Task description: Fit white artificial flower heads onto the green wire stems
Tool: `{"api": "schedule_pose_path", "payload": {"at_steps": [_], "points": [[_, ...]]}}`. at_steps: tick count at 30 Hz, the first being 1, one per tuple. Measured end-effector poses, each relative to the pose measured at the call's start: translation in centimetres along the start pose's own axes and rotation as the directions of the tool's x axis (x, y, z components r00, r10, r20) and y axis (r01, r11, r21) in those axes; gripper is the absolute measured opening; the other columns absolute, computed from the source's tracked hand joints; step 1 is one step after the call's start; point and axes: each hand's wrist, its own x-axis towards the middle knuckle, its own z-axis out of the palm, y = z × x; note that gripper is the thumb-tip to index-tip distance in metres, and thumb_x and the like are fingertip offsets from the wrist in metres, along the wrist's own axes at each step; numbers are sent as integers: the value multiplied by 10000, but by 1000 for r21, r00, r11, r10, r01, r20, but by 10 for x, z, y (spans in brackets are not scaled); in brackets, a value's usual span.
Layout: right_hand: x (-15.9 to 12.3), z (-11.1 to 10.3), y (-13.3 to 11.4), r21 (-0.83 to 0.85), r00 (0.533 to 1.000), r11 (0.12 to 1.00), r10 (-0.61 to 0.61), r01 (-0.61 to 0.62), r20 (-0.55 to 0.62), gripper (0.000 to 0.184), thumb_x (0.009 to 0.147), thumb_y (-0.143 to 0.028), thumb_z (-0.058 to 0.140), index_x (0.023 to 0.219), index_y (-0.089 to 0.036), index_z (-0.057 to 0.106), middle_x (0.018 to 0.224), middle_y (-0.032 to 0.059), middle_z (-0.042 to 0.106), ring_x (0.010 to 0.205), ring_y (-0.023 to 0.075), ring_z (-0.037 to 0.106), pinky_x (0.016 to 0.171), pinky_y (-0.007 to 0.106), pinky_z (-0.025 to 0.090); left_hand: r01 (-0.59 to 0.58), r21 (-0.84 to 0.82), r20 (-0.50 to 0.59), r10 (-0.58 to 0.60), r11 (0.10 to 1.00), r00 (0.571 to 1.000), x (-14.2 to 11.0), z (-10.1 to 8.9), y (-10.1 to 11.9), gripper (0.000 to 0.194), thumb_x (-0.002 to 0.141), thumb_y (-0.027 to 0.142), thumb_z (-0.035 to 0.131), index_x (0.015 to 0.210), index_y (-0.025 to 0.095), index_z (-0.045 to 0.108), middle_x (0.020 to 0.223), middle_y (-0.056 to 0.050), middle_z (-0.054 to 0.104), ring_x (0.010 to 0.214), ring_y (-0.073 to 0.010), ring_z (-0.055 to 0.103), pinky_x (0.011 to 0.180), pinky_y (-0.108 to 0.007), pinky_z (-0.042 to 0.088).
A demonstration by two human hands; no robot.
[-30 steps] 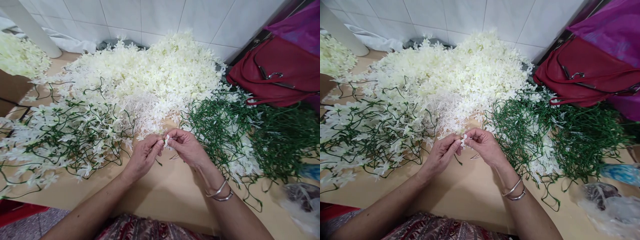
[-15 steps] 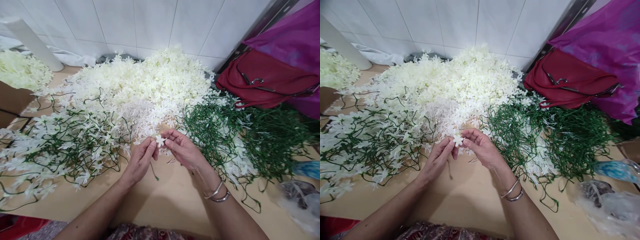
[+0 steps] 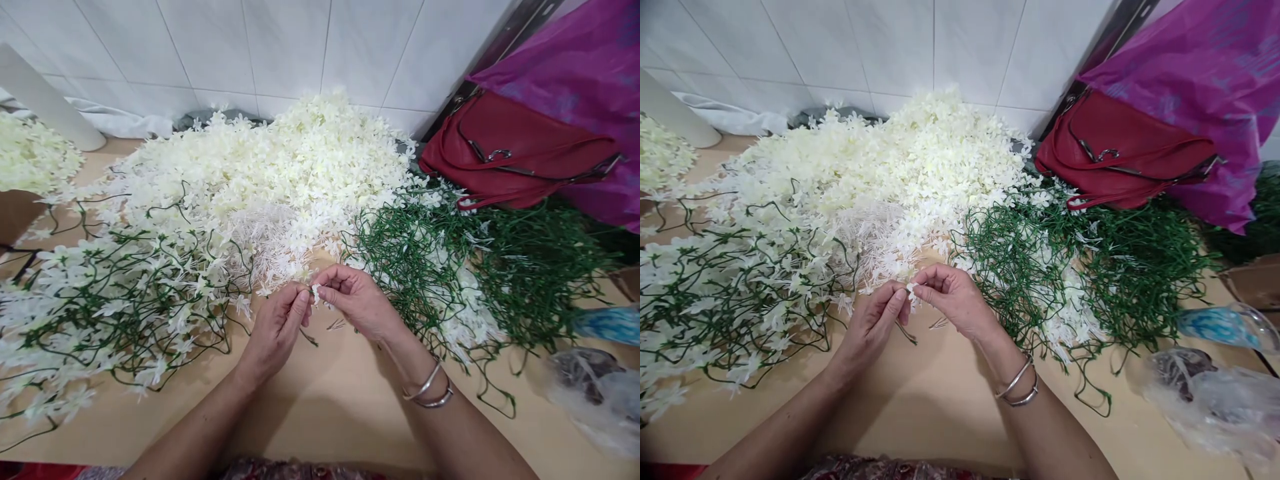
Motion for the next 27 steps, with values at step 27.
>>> {"api": "schedule_pose_path", "payload": {"at_steps": [27], "points": [[-7, -21, -28, -287, 959, 939, -238, 187, -153, 170, 856, -357, 809, 962, -243, 739, 887, 19, 710, 828, 173, 626, 788, 326, 502, -106, -50, -126, 99, 993, 987, -10, -2, 14, 347, 1088, 340, 450, 800, 202, 585, 726, -7, 627, 703, -147, 595, 706, -276, 454]]}}
